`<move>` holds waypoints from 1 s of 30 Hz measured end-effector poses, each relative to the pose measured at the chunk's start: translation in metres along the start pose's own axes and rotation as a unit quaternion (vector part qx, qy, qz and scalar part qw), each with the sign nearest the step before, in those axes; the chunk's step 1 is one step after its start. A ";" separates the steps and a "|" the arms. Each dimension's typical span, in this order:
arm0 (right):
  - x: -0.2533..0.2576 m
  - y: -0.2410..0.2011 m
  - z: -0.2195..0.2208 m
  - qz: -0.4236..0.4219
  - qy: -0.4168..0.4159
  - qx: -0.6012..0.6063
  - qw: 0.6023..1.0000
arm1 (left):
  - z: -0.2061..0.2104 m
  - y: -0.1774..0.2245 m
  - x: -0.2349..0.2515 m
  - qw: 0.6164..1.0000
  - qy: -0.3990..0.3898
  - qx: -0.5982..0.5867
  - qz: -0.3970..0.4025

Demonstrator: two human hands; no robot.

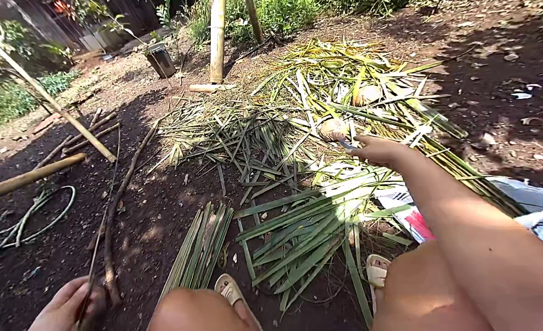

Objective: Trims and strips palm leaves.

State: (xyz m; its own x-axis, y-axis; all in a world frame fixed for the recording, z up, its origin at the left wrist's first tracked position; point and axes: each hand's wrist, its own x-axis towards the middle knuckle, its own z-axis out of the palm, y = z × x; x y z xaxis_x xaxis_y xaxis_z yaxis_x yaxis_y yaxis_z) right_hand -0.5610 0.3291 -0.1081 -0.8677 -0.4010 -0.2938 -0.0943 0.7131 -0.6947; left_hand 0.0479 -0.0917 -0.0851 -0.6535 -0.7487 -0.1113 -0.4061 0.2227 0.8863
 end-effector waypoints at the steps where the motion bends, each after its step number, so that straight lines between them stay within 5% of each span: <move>1: 0.000 -0.012 0.018 -0.039 -0.035 -0.051 0.997 | 0.033 0.014 0.016 0.996 0.070 0.041 -0.044; 3: -0.027 -0.049 0.046 -0.126 -0.077 -0.032 0.988 | 0.114 0.077 0.043 0.986 0.101 0.110 -0.075; 6: -0.082 -0.087 0.071 -0.220 -0.151 0.163 0.950 | 0.208 0.152 0.065 0.987 0.028 0.157 0.015; 12: -0.122 -0.096 0.095 -0.234 -0.242 0.258 0.906 | 0.312 0.182 0.057 0.985 -0.073 0.055 0.145; 19: -0.112 -0.083 0.097 -0.253 -0.310 0.247 0.882 | 0.333 0.179 0.045 0.983 -0.112 -0.045 0.138; 30: -0.094 -0.075 0.042 -0.171 -0.196 0.392 0.883 | 0.315 0.161 0.042 0.970 -0.108 0.019 0.217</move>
State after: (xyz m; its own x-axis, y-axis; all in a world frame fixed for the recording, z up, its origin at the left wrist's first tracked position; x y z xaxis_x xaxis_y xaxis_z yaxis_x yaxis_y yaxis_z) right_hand -0.4518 0.2891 -0.0561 -0.6045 -0.7929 -0.0771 0.1815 -0.0428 -0.9825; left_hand -0.2465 0.1095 -0.0889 -0.8846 -0.4331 0.1729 -0.0843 0.5133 0.8540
